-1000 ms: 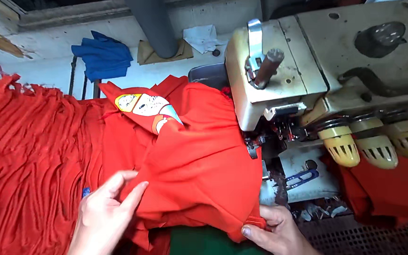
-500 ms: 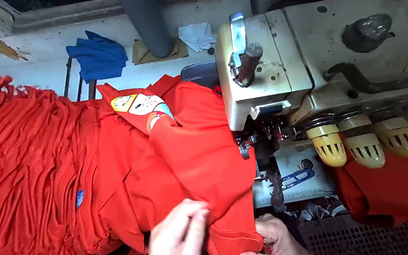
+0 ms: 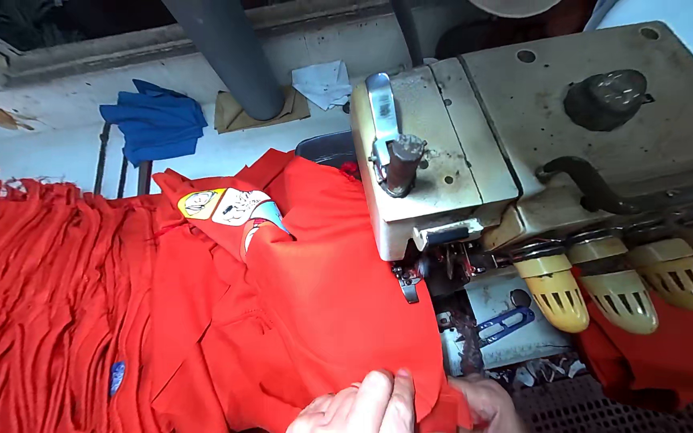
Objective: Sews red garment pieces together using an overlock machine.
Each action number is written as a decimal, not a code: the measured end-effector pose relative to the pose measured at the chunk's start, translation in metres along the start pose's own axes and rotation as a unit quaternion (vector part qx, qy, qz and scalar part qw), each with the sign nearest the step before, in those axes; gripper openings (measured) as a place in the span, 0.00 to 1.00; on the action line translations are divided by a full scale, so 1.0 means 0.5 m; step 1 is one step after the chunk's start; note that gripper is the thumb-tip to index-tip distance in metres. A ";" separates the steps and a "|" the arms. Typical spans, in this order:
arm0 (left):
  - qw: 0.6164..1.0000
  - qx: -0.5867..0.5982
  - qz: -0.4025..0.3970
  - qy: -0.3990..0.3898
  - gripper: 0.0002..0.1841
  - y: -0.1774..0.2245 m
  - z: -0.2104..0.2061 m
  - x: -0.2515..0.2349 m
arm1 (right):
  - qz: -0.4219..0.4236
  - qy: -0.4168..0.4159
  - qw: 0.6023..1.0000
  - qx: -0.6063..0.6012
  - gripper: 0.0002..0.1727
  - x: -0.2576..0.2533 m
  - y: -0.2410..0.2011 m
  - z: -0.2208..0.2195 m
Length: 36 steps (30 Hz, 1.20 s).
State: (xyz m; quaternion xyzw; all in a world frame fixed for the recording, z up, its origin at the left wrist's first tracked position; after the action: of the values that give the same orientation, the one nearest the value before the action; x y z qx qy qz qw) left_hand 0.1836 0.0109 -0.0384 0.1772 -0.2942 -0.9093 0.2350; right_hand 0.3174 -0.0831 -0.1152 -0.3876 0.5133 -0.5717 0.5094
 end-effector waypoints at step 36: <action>0.962 0.009 0.249 0.111 0.11 -0.200 0.024 0.250 | 0.064 0.102 0.992 0.026 0.16 -0.071 0.014 -0.033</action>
State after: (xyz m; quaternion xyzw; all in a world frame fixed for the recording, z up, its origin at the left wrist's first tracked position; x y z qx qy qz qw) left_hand 0.0424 0.0214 -0.1140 0.2004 -0.3095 -0.7939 0.4836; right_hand 0.3091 -0.0447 -0.1222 -0.2798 0.5715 -0.5876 0.4998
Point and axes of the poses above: each hand's wrist, its own x-axis away from the middle knuckle, its own z-axis out of the back of the hand, y = z × x, the point moved 4 cm from there along -x, towards the middle knuckle, and after that the axes turned 14 degrees about x, right-handed, at the moved point
